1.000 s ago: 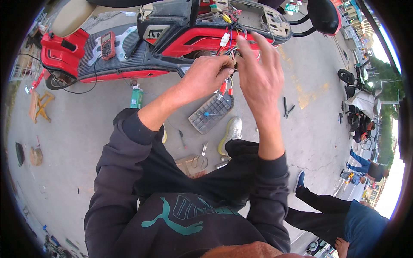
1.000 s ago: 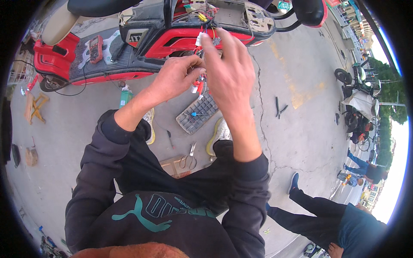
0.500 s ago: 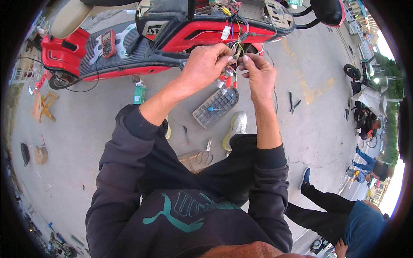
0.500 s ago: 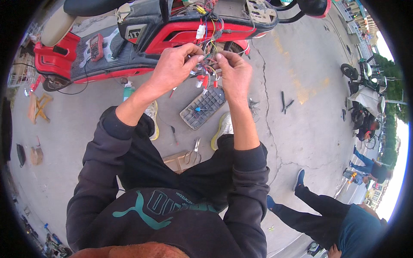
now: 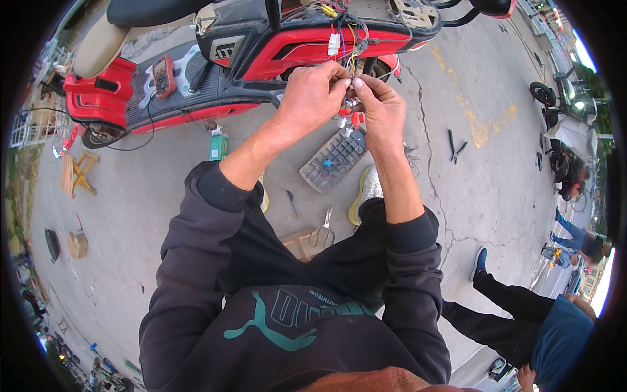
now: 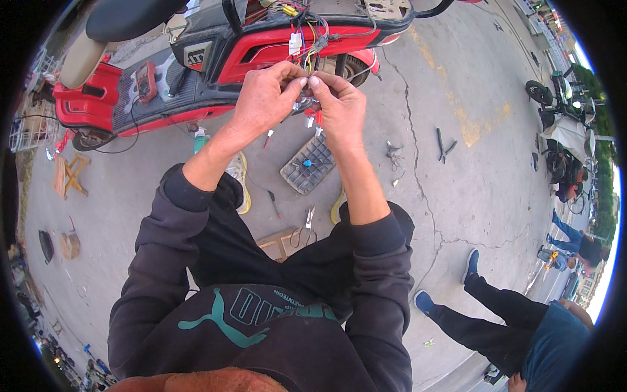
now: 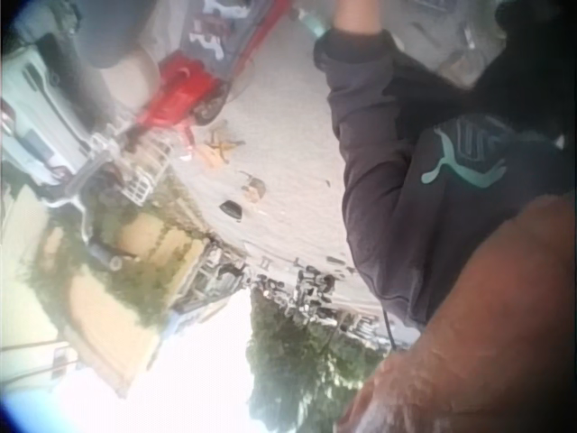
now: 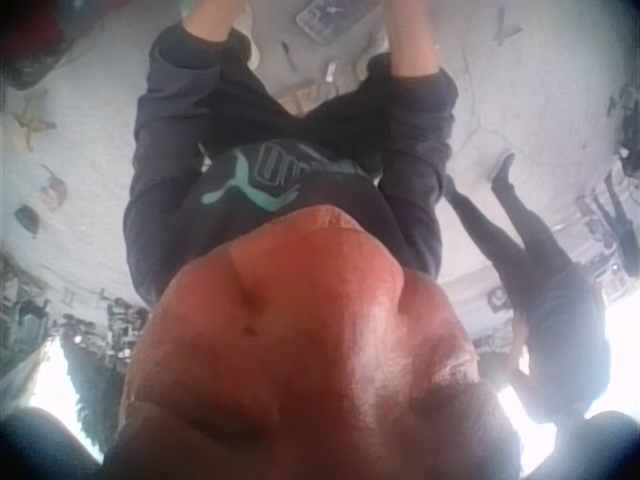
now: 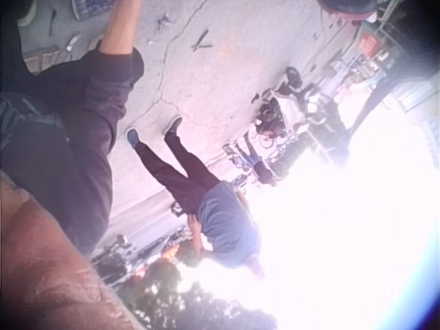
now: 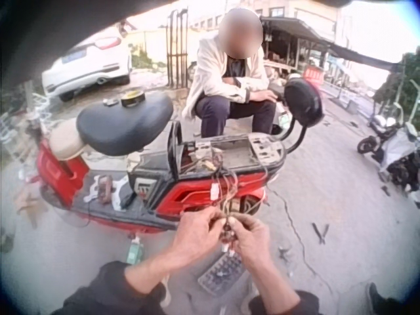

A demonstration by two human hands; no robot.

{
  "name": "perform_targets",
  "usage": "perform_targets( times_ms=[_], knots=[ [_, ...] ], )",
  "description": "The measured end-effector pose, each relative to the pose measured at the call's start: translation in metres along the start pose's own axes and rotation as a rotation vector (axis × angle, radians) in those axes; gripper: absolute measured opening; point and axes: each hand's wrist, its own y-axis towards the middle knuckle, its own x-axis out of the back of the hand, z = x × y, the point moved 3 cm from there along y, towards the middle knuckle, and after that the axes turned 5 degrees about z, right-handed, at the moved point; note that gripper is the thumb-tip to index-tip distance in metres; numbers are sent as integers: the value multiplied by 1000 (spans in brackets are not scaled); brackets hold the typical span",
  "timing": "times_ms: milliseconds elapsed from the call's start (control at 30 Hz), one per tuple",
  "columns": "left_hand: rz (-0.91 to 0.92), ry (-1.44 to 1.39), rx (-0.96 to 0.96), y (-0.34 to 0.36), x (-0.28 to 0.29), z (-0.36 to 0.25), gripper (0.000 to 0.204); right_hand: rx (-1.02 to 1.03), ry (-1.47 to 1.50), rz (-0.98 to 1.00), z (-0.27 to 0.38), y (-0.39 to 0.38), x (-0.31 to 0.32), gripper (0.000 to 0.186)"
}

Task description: The person repairs the wiring of a red electric scooter by stripping, twisting, and taping individual wires. They use pliers and electrical tape to secure connections, then test the throttle at the end.

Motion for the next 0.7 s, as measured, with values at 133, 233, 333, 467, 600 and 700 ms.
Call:
perform_targets(
  times_ms=[133,233,333,467,600,700],
  knots=[
    [-32,27,-32,2,1,-4,16,8,-90,-18,4,-2,0,22],
    [-32,51,-52,1,2,-6,15,14,-131,-37,10,-4,-2,22],
    [-21,101,-83,1,2,-6,14,69,-221,-70,13,-4,-3,20],
    [-19,123,-137,0,-3,-9,17,200,-484,-175,12,0,-1,18],
    [-120,141,-355,2,-5,-11,20,352,-708,-251,27,-7,-13,16],
    [-38,263,-346,7,-6,-3,21,407,-799,-280,28,-8,-11,15]
  ],
)
